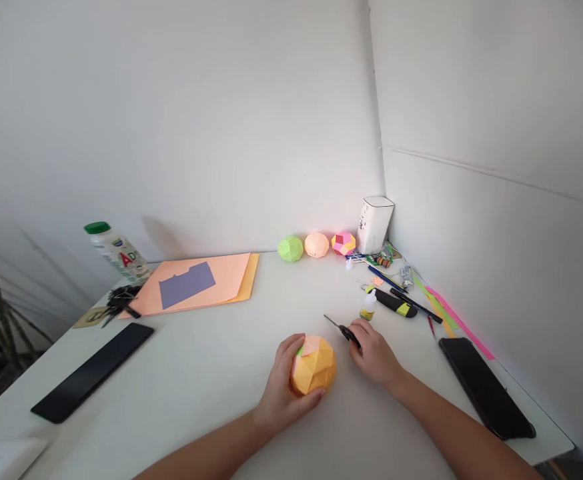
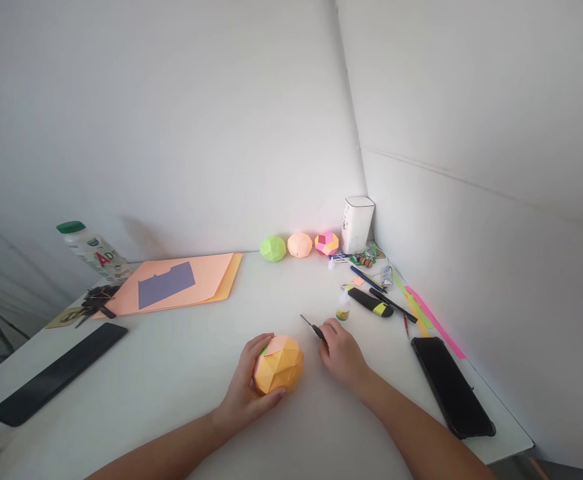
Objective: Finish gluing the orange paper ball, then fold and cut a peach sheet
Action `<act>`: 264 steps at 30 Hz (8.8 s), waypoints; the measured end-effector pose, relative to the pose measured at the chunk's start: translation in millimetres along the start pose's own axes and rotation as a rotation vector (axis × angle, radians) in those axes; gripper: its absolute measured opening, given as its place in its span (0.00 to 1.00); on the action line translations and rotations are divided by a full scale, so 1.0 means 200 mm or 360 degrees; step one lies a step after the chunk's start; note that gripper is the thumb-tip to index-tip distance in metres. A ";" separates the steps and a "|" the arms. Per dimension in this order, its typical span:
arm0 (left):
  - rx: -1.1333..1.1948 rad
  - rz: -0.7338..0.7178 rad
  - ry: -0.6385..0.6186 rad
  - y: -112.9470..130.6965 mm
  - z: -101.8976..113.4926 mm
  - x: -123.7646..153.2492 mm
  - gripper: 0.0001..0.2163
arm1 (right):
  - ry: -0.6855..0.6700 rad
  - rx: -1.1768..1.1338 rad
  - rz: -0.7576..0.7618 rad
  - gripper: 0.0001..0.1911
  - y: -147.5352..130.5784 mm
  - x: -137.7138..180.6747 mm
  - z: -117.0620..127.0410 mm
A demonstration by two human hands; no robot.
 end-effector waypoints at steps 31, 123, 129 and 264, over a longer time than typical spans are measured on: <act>-0.0124 -0.0205 -0.0100 0.05 0.00 0.01 0.35 | 0.0121 -0.1587 -0.0686 0.18 -0.06 0.05 0.25; 0.0426 -0.0140 -0.0274 0.09 -0.06 -0.06 0.28 | -0.0333 -0.1017 0.0066 0.26 -0.17 0.06 -0.05; 0.0603 -0.0031 -0.0314 0.07 -0.05 -0.06 0.30 | -0.0263 -0.0997 0.0040 0.26 -0.16 0.04 -0.06; 0.1093 0.0226 -0.0365 0.07 0.04 -0.08 0.27 | -0.0505 -0.1444 0.0461 0.15 -0.43 -0.30 0.24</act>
Point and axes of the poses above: each hand's wrist, its own x-axis away from the middle knuckle, its own z-axis out of the back of the hand, y = z × x, the point moved 3 cm from there along -x, towards the middle knuckle
